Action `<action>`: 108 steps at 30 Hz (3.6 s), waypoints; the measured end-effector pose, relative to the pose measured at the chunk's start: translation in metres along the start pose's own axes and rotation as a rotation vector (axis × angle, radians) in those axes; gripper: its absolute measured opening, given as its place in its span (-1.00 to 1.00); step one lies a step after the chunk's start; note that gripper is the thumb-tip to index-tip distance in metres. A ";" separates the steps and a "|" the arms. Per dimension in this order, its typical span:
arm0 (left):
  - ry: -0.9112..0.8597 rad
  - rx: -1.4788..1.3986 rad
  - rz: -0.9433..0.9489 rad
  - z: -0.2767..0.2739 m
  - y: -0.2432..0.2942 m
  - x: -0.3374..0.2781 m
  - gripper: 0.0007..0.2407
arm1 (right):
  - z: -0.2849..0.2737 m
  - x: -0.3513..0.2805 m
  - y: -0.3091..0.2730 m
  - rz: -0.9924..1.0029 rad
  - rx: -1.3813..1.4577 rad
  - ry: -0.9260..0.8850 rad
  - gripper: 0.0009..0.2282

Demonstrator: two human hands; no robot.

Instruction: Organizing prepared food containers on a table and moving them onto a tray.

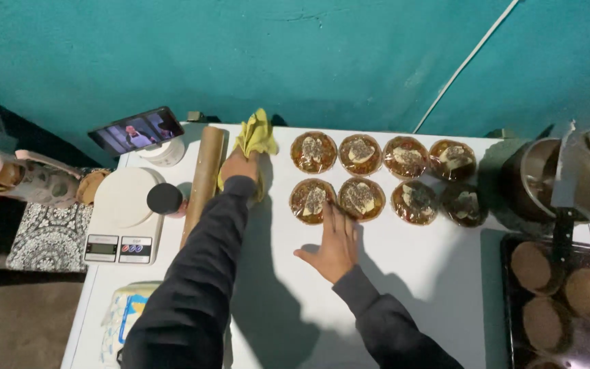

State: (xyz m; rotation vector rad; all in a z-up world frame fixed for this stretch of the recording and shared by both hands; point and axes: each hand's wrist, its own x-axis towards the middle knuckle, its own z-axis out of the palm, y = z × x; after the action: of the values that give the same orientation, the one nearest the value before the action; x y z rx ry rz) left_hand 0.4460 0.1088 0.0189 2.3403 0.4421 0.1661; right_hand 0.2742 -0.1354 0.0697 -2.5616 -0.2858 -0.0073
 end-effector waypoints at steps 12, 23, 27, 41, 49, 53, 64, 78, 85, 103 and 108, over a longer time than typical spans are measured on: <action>0.045 0.035 0.296 0.069 -0.040 0.020 -0.43 | 0.028 0.066 0.016 -0.012 -0.124 0.064 0.13; 0.011 0.054 0.282 0.057 -0.026 -0.092 -0.38 | -0.055 -0.035 0.009 0.109 0.046 0.122 0.17; -0.002 0.071 0.291 0.060 -0.014 -0.132 -0.37 | -0.078 -0.074 0.030 0.120 0.089 0.157 0.17; -0.445 -0.087 0.501 0.061 0.013 -0.328 -0.48 | -0.022 0.026 -0.014 -0.152 0.203 0.042 0.21; -0.320 -0.271 0.621 0.053 0.015 -0.322 -0.63 | 0.115 0.106 -0.050 -0.218 0.165 0.015 0.15; -0.295 -0.296 0.691 0.088 -0.011 -0.326 -0.54 | 0.111 0.123 -0.043 -0.242 0.142 -0.058 0.16; -0.529 -0.126 0.553 0.090 -0.011 -0.328 -0.18 | 0.048 0.244 0.044 0.032 -0.380 -0.326 0.25; -0.152 -0.128 0.597 0.170 -0.055 -0.352 -0.68 | 0.115 0.275 -0.042 -0.078 -0.219 -0.353 0.20; -0.094 -0.070 0.675 0.086 -0.001 -0.323 -0.65 | 0.052 0.253 0.002 -0.061 -0.007 -0.247 0.11; 0.122 -0.734 0.240 0.035 0.068 -0.174 -0.45 | -0.024 0.200 0.125 0.176 -0.340 -0.005 0.08; 0.019 -0.300 0.329 0.094 0.076 -0.080 -0.40 | -0.068 0.181 0.106 0.115 -0.275 0.024 0.05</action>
State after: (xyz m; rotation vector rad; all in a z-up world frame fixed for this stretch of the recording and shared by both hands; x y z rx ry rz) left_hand 0.4150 -0.0317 0.0048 2.1001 0.0319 0.3833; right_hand 0.4764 -0.2219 0.0826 -2.8449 -0.1354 -0.0369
